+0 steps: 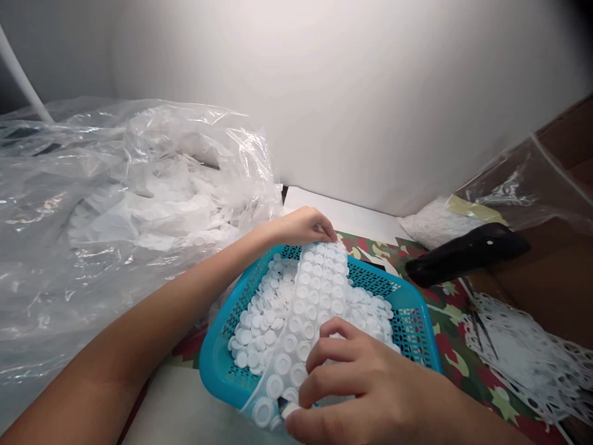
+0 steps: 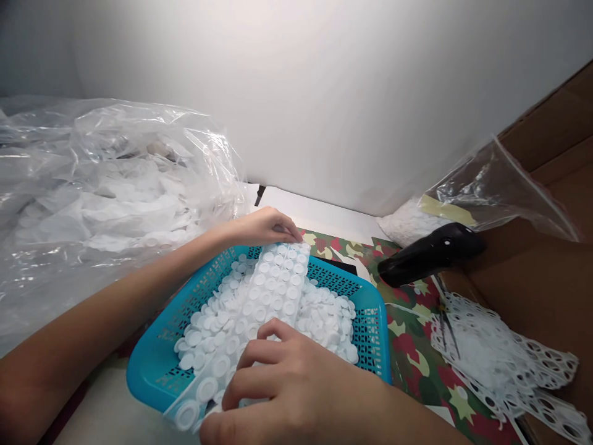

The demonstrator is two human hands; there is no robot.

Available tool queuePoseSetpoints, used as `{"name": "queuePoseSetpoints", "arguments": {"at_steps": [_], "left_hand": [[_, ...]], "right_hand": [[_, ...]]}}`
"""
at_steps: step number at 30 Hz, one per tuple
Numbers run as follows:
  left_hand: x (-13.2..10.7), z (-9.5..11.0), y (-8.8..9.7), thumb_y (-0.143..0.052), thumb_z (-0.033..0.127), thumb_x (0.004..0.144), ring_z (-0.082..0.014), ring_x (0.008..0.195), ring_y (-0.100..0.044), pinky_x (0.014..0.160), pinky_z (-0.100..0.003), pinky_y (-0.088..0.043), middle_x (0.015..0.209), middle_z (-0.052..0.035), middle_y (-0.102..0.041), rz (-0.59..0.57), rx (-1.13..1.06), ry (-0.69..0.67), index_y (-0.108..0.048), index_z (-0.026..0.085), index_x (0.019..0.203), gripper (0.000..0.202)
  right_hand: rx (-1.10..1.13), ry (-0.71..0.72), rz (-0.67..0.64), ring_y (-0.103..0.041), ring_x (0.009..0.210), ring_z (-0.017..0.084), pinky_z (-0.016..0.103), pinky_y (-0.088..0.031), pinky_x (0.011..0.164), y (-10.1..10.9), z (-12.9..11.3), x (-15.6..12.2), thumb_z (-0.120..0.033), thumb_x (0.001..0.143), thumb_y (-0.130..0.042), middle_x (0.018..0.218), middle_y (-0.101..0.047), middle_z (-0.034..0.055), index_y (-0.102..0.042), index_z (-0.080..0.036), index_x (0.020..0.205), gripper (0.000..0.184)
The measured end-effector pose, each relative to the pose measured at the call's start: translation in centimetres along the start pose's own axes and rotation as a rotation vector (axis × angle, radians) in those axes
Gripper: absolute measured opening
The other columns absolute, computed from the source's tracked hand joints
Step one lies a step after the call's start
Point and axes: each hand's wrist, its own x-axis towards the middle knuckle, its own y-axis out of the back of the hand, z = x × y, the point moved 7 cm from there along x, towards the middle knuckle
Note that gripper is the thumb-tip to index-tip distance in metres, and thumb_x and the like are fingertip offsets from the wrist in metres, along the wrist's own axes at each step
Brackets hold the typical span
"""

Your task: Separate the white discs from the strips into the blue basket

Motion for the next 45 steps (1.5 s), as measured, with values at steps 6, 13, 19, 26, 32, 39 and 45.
{"name": "queuePoseSetpoints", "arguments": {"at_steps": [6,13,19,26,32,39,45], "left_hand": [[0.0,0.1,0.0,-0.057,0.017,0.079,-0.018,0.091,-0.067,0.08,-0.027,-0.049,0.1,-0.0102,-0.073,0.007,0.007,-0.002,-0.073,0.013,0.097,0.025],[0.0,0.2,0.1,-0.056,0.016,0.079,-0.0178,0.091,-0.068,0.081,-0.027,-0.049,0.101,-0.0095,-0.073,0.005,0.016,0.002,-0.073,0.014,0.097,0.025],[0.0,0.2,0.1,-0.056,0.016,0.08,-0.0171,0.091,-0.068,0.079,-0.026,-0.05,0.1,-0.01,-0.073,0.004,0.018,0.001,-0.073,0.013,0.097,0.024],[0.0,0.2,0.1,-0.056,0.016,0.08,-0.0177,0.091,-0.068,0.08,-0.026,-0.05,0.1,-0.0101,-0.073,0.003,0.028,-0.005,-0.073,0.013,0.097,0.025],[0.0,0.1,0.1,-0.056,0.016,0.08,-0.0172,0.091,-0.068,0.08,-0.026,-0.05,0.1,-0.0094,-0.074,0.002,0.027,-0.007,-0.073,0.013,0.097,0.025],[-0.1,0.3,0.1,-0.056,0.017,0.08,-0.0175,0.091,-0.068,0.079,-0.026,-0.05,0.1,-0.0107,-0.073,0.001,0.033,-0.006,-0.073,0.011,0.098,0.025],[-0.1,0.2,0.0,-0.055,0.017,0.08,-0.0174,0.091,-0.068,0.08,-0.027,-0.05,0.1,-0.0092,-0.074,-0.004,0.023,-0.001,-0.073,0.014,0.098,0.025]], "right_hand": [[0.049,-0.051,-0.056,-0.052,0.078,0.011,0.028,-0.034,0.082,-0.1,0.3,0.0,-0.026,0.099,-0.043,0.087,-0.068,-0.0031,-0.062,-0.021,0.103,0.021],[0.097,-0.104,-0.051,-0.051,0.078,0.011,0.027,-0.034,0.082,-0.1,0.7,-0.2,-0.021,0.092,-0.057,0.087,-0.063,-0.001,-0.062,-0.023,0.107,0.016],[0.074,-0.112,-0.04,-0.052,0.078,0.011,0.028,-0.035,0.082,0.0,0.8,-0.1,-0.022,0.092,-0.058,0.085,-0.063,-0.0007,-0.064,-0.023,0.104,0.014],[0.116,-0.045,0.175,-0.053,0.069,0.009,0.026,-0.038,0.079,1.0,0.6,-0.2,-0.033,0.097,-0.047,0.073,-0.064,-0.0016,-0.062,-0.017,0.098,0.023],[0.19,-0.057,0.197,-0.056,0.063,0.01,0.029,-0.041,0.074,1.8,0.4,-0.1,-0.034,0.102,-0.031,0.064,-0.064,0.0005,-0.059,-0.015,0.089,0.036],[0.225,-0.068,0.191,-0.056,0.064,0.01,0.029,-0.041,0.073,1.9,0.7,0.0,-0.031,0.102,-0.03,0.068,-0.064,0.0003,-0.054,-0.015,0.091,0.031],[0.282,-0.04,0.13,-0.05,0.067,0.01,0.028,-0.039,0.075,1.5,0.7,-0.3,-0.026,0.1,-0.035,0.071,-0.061,0.0002,-0.053,-0.014,0.09,0.024]]}}
